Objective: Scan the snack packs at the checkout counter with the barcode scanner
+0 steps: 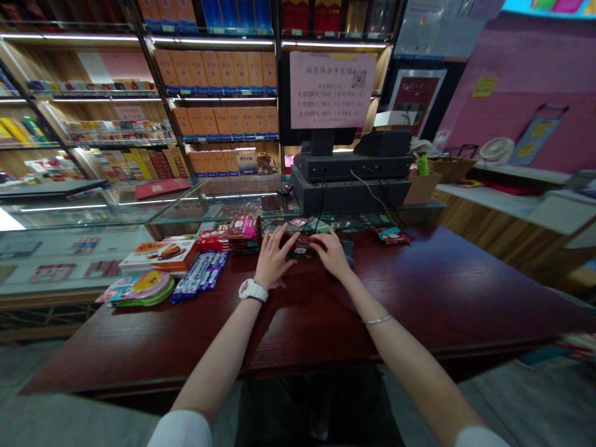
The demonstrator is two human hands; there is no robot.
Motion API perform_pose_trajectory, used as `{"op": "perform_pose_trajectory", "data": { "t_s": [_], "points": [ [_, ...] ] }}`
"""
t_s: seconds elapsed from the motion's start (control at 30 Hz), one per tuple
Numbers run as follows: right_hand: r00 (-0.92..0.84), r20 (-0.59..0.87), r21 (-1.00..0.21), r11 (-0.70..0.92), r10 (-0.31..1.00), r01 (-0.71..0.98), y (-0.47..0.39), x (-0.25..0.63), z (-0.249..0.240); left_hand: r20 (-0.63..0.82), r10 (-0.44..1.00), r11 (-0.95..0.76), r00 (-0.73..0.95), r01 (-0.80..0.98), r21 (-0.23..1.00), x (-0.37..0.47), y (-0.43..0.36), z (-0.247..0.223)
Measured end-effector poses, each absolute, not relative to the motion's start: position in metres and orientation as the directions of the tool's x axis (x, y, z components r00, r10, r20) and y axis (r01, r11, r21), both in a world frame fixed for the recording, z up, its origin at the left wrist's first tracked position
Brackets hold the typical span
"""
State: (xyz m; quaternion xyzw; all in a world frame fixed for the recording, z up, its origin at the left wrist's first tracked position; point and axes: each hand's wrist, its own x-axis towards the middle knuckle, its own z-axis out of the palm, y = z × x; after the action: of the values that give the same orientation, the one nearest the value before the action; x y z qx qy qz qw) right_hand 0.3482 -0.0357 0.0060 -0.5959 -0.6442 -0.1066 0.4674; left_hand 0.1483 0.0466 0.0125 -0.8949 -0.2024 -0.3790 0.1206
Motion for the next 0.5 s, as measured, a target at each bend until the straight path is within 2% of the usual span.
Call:
{"op": "perform_pose_trajectory", "data": {
  "t_s": [0.27, 0.4, 0.5],
  "points": [
    [0.157, 0.680, -0.462, 0.252, 0.716, 0.850, -0.0320, 0.3527, 0.0045, 0.706, 0.275, -0.871, 0.652, 0.480, -0.105, 0.1497, 0.0441, 0.0096],
    [0.129, 0.666, -0.429, 0.237, 0.734, 0.872, -0.0329, 0.3518, 0.0044, 0.682, 0.268, -0.884, 0.680, 0.455, -0.106, 0.1504, 0.0451, 0.0071],
    [0.102, 0.702, -0.356, 0.223, 0.705, 0.908, -0.0354, 0.3478, 0.0037, 0.667, 0.308, -0.879, 0.679, 0.471, -0.073, 0.1507, 0.0465, 0.0053]
  ]
}}
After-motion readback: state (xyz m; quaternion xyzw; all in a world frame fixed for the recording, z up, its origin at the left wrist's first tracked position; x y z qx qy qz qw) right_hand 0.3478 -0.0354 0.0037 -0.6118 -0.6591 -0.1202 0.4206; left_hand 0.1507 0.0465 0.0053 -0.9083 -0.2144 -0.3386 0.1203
